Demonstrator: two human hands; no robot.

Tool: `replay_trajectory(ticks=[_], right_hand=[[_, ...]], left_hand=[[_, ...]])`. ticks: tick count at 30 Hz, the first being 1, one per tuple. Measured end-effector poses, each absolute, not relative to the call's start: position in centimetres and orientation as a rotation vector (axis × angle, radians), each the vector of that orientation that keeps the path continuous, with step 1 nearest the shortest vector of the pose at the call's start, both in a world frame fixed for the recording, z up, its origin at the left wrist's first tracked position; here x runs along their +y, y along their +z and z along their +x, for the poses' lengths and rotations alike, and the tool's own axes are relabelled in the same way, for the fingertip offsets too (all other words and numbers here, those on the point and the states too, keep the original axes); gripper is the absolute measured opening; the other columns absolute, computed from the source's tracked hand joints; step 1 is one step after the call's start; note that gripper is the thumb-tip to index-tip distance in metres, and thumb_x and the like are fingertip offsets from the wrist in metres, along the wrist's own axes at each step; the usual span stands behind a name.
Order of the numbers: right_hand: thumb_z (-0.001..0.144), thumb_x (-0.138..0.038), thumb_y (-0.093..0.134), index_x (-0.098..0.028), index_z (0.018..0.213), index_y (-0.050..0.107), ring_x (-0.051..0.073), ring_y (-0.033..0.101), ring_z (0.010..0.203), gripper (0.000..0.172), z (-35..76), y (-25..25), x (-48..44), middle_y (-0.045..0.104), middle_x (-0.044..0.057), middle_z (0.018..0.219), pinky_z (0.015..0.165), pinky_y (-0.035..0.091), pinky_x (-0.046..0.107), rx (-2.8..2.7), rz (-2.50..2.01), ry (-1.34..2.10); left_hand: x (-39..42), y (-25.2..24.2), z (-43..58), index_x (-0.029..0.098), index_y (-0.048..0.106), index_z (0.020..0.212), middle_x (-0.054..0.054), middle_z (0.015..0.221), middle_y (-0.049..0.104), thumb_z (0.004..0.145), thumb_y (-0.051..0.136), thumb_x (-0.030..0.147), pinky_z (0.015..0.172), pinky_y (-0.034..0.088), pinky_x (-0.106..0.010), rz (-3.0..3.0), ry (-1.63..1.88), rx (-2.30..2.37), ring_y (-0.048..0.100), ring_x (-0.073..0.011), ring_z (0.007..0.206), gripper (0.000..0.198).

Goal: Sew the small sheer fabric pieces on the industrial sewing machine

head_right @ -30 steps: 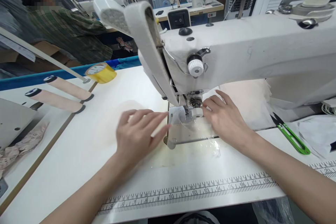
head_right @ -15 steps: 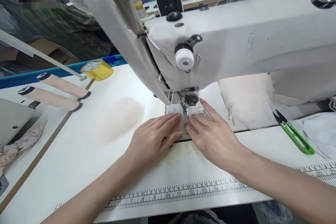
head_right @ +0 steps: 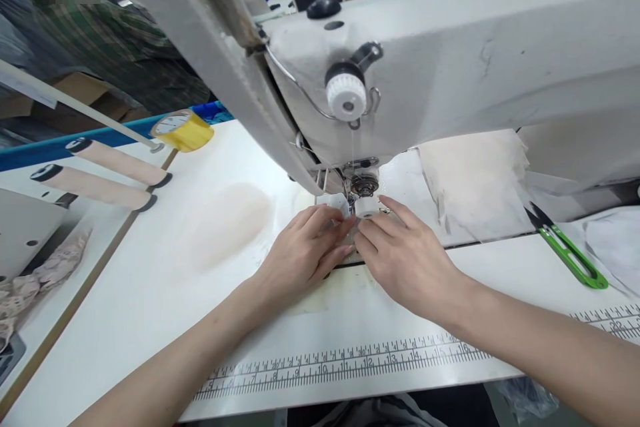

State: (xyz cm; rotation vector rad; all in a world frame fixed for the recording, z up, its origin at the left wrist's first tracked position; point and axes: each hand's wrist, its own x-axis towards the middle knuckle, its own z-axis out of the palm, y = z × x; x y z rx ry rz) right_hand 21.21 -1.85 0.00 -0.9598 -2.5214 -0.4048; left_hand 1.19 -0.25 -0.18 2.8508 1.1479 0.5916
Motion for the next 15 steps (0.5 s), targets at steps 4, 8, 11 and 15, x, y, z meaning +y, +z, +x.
replay_trajectory(ticks=[4,8,11,15], right_hand=[[0.084,0.002,0.035,-0.011,0.097,0.066,0.02,0.063,0.09,0.036,21.3,-0.4,-1.3,0.069,0.01,0.106,0.1,0.039,0.041,-2.538,-1.038,-0.438],[0.082,0.003,0.033,-0.006,0.109,0.061,0.022,0.061,0.102,0.04,21.4,-0.7,-0.8,0.067,0.013,0.113,0.103,0.036,0.041,-2.55,-1.049,-0.451],[0.08,0.003,0.033,-0.004,0.114,0.058,0.022,0.059,0.107,0.043,21.4,-0.7,-0.6,0.068,0.013,0.112,0.104,0.035,0.041,-2.549,-1.054,-0.464],[0.078,0.003,0.035,-0.005,0.112,0.06,0.022,0.06,0.104,0.042,21.4,-0.6,-0.5,0.069,0.013,0.108,0.104,0.035,0.041,-2.546,-1.065,-0.486]], left_hand=[[-0.4,-0.6,1.0,0.012,0.06,0.119,-0.014,0.119,0.06,0.092,0.049,0.041,0.101,0.045,-0.046,2.896,0.588,1.149,0.053,-0.0275,0.116,0.041],[-0.7,-0.7,1.1,0.01,0.055,0.127,-0.015,0.131,0.056,0.093,0.046,0.045,0.109,0.038,-0.046,2.967,0.525,1.166,0.048,-0.027,0.127,0.049],[-1.0,-0.8,1.3,0.009,0.054,0.127,-0.016,0.131,0.057,0.092,0.045,0.049,0.11,0.037,-0.046,3.017,0.503,1.227,0.05,-0.0275,0.126,0.054],[-1.4,-0.8,1.7,0.008,0.056,0.126,-0.016,0.13,0.057,0.093,0.044,0.049,0.107,0.039,-0.045,3.063,0.495,1.3,0.051,-0.0277,0.124,0.054]])
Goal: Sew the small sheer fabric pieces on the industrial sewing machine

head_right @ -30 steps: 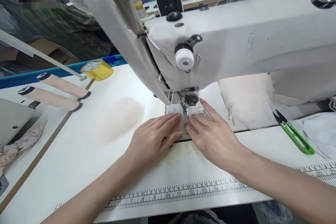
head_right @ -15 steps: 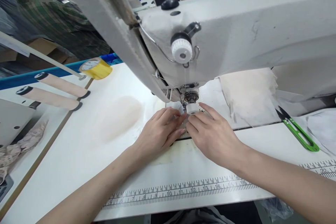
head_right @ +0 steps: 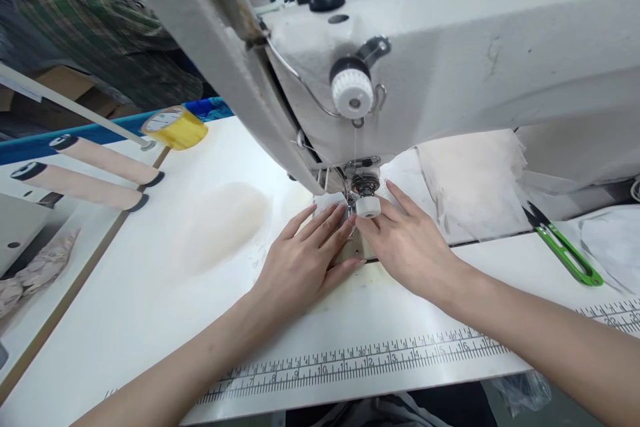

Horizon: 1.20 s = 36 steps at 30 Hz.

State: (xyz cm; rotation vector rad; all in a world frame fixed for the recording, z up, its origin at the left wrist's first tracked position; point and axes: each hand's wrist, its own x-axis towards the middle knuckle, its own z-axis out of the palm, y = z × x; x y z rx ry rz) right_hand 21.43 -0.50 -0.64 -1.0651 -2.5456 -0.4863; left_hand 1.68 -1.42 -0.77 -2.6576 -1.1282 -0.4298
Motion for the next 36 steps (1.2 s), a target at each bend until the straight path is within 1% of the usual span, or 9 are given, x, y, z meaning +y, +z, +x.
replay_trajectory(ticks=[5,11,16,23,26,28,32,34,36], right_hand=[[0.078,0.002,0.037,-0.007,0.108,0.062,0.022,0.061,0.099,0.04,21.5,-0.7,-0.5,0.071,0.012,0.103,0.105,0.033,0.041,-2.541,-1.067,-0.512],[0.078,0.001,0.038,-0.008,0.107,0.063,0.022,0.063,0.095,0.04,21.6,-0.8,-0.4,0.071,0.011,0.103,0.104,0.034,0.041,-2.546,-1.067,-0.506],[0.079,0.002,0.037,-0.009,0.111,0.061,0.021,0.063,0.096,0.041,21.7,-0.9,-0.4,0.07,0.011,0.106,0.105,0.031,0.041,-2.555,-1.063,-0.497],[0.079,0.002,0.037,-0.006,0.118,0.057,0.021,0.063,0.094,0.045,21.8,-1.1,-0.2,0.072,0.011,0.1,0.102,0.033,0.041,-2.558,-1.076,-0.505],[0.079,0.002,0.04,-0.007,0.116,0.058,0.02,0.064,0.088,0.043,21.7,-1.0,-0.1,0.072,0.01,0.099,0.096,0.037,0.038,-2.527,-1.07,-0.536],[0.08,0.0,0.044,-0.01,0.113,0.06,0.018,0.064,0.082,0.038,21.6,-0.8,0.0,0.072,0.008,0.102,0.089,0.041,0.035,-2.478,-1.04,-0.551],[0.082,-0.001,0.049,-0.016,0.103,0.065,0.013,0.063,0.078,0.03,21.3,-0.6,0.2,0.072,0.002,0.104,0.068,0.041,0.028,-2.43,-0.914,-0.548],[0.083,0.0,0.05,-0.016,0.092,0.068,0.012,0.061,0.072,0.025,21.3,-0.6,0.3,0.073,0.0,0.098,0.059,0.038,0.027,-2.431,-0.859,-0.535],[0.085,-0.005,0.052,-0.017,0.085,0.069,0.01,0.06,0.064,0.021,21.3,-0.7,0.4,0.074,-0.002,0.085,0.053,0.035,0.026,-2.405,-0.876,-0.464]], left_hand=[[-1.6,-0.6,1.8,0.009,0.057,0.124,-0.016,0.129,0.057,0.093,0.042,0.05,0.103,0.04,-0.046,-2.637,-0.409,-1.134,0.052,-0.028,0.123,0.053],[-1.6,-0.7,2.0,0.01,0.056,0.125,-0.016,0.128,0.058,0.094,0.041,0.048,0.1,0.041,-0.046,-2.619,-0.416,-1.133,0.053,-0.0272,0.122,0.052],[-1.6,-0.8,2.0,0.011,0.056,0.125,-0.016,0.127,0.059,0.095,0.04,0.049,0.101,0.039,-0.045,-2.614,-0.425,-1.143,0.053,-0.0262,0.122,0.051],[-1.5,-0.8,1.9,0.011,0.054,0.127,-0.016,0.129,0.058,0.094,0.042,0.048,0.1,0.039,-0.046,-2.64,-0.44,-1.157,0.051,-0.0274,0.124,0.051],[-1.5,-0.7,1.6,0.013,0.054,0.127,-0.015,0.129,0.058,0.093,0.047,0.043,0.1,0.039,-0.045,-2.665,-0.495,-1.16,0.052,-0.0267,0.123,0.046],[-1.5,-0.6,1.3,0.015,0.054,0.126,-0.012,0.126,0.061,0.092,0.051,0.037,0.101,0.039,-0.043,-2.677,-0.579,-1.15,0.055,-0.0242,0.119,0.041],[-1.6,-0.3,0.8,0.017,0.059,0.114,-0.006,0.111,0.069,0.089,0.054,0.024,0.096,0.042,-0.039,-2.699,-0.727,-1.166,0.065,-0.0189,0.099,0.026],[-1.5,-0.2,0.7,0.017,0.06,0.109,-0.005,0.105,0.07,0.087,0.055,0.021,0.092,0.044,-0.037,-2.71,-0.76,-1.198,0.066,-0.018,0.092,0.022],[-1.4,-0.1,0.8,0.017,0.06,0.109,-0.005,0.106,0.069,0.086,0.057,0.02,0.088,0.045,-0.036,-2.721,-0.77,-1.245,0.065,-0.0187,0.093,0.024]])
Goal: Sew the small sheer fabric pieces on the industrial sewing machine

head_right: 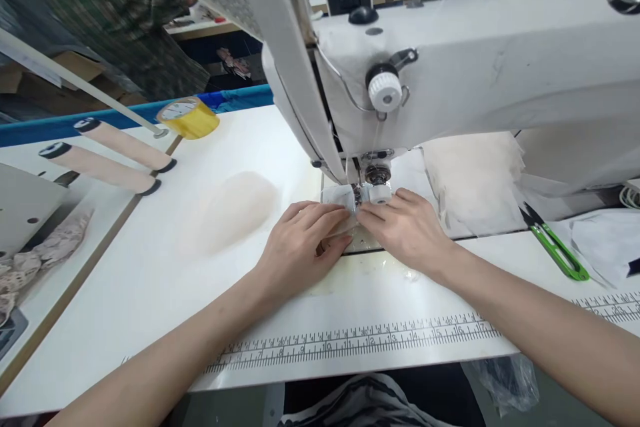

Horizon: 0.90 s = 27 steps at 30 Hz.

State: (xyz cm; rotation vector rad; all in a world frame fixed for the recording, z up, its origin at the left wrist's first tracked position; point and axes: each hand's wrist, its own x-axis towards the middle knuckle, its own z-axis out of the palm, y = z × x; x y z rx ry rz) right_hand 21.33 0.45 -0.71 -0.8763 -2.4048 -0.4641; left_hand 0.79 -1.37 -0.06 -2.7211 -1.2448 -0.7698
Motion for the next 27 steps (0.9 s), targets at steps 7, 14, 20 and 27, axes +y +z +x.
replay_trajectory(ticks=[7,14,20,27], right_hand=[[0.092,-0.034,0.054,-0.025,0.089,0.074,0.008,0.049,0.045,0.023,21.5,-1.3,0.8,0.07,-0.002,0.068,0.045,0.032,0.024,-2.165,-1.158,-0.068],[0.089,-0.031,0.058,-0.024,0.088,0.074,0.011,0.055,0.051,0.019,21.4,-1.2,0.8,0.07,-0.002,0.065,0.047,0.036,0.023,-2.125,-1.174,0.052],[0.09,-0.02,0.056,-0.02,0.08,0.072,0.016,0.064,0.078,0.019,21.5,-0.9,0.1,0.073,-0.001,0.098,0.061,0.045,0.029,-2.338,-0.946,-0.278],[0.088,-0.012,0.055,-0.014,0.095,0.071,0.02,0.062,0.106,0.018,21.7,-0.9,-1.2,0.072,0.005,0.104,0.091,0.048,0.035,-2.477,-0.809,-0.475]], left_hand=[[0.6,0.6,2.1,0.02,0.064,0.103,-0.004,0.101,0.066,0.083,0.06,0.025,0.076,0.043,-0.034,-2.777,-0.578,-1.424,0.061,-0.02,0.089,0.021],[1.5,-0.4,3.1,0.02,0.066,0.081,-0.002,0.083,0.068,0.09,0.052,0.026,0.078,0.041,-0.037,-2.524,-0.661,-1.228,0.059,-0.0189,0.078,0.017],[-0.4,-0.1,2.0,0.019,0.067,0.094,-0.003,0.092,0.07,0.09,0.052,0.017,0.08,0.044,-0.036,-2.517,-0.586,-0.937,0.06,-0.0201,0.087,0.016],[-2.2,-0.3,1.3,0.016,0.065,0.111,-0.006,0.116,0.068,0.089,0.054,0.016,0.094,0.043,-0.038,-2.631,-0.59,-1.002,0.058,-0.0219,0.113,0.025]])
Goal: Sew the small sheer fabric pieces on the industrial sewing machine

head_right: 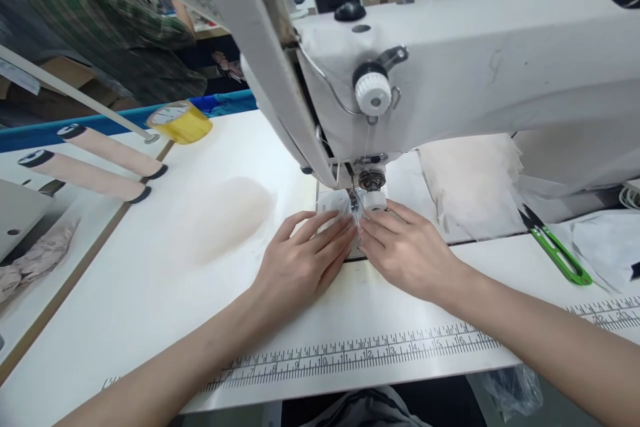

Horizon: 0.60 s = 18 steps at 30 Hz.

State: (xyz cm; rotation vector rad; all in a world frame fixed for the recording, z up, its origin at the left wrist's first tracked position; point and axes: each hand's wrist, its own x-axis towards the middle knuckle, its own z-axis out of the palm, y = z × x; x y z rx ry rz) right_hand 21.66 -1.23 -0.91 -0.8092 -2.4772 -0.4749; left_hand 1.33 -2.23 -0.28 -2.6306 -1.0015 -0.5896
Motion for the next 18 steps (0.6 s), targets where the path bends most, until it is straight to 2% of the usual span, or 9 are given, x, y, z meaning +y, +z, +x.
replay_trajectory(ticks=[5,18], right_hand=[[0.088,-0.013,0.056,-0.014,0.096,0.072,0.019,0.064,0.101,0.018,21.77,-0.98,-1.49,0.072,0.007,0.105,0.091,0.05,0.035,-2.489,-0.831,-0.482],[0.089,-0.013,0.055,-0.013,0.098,0.072,0.019,0.065,0.099,0.02,21.55,-0.97,-1.51,0.072,0.009,0.103,0.091,0.051,0.034,-2.462,-0.863,-0.449]], left_hand=[[-2.31,-0.19,1.1,0.015,0.063,0.115,-0.008,0.118,0.067,0.091,0.049,0.015,0.1,0.042,-0.04,-2.69,-0.57,-1.006,0.059,-0.0206,0.114,0.028],[-2.05,-0.38,1.18,0.017,0.064,0.113,-0.008,0.117,0.067,0.092,0.049,0.017,0.101,0.041,-0.041,-2.673,-0.609,-1.036,0.062,-0.019,0.111,0.026]])
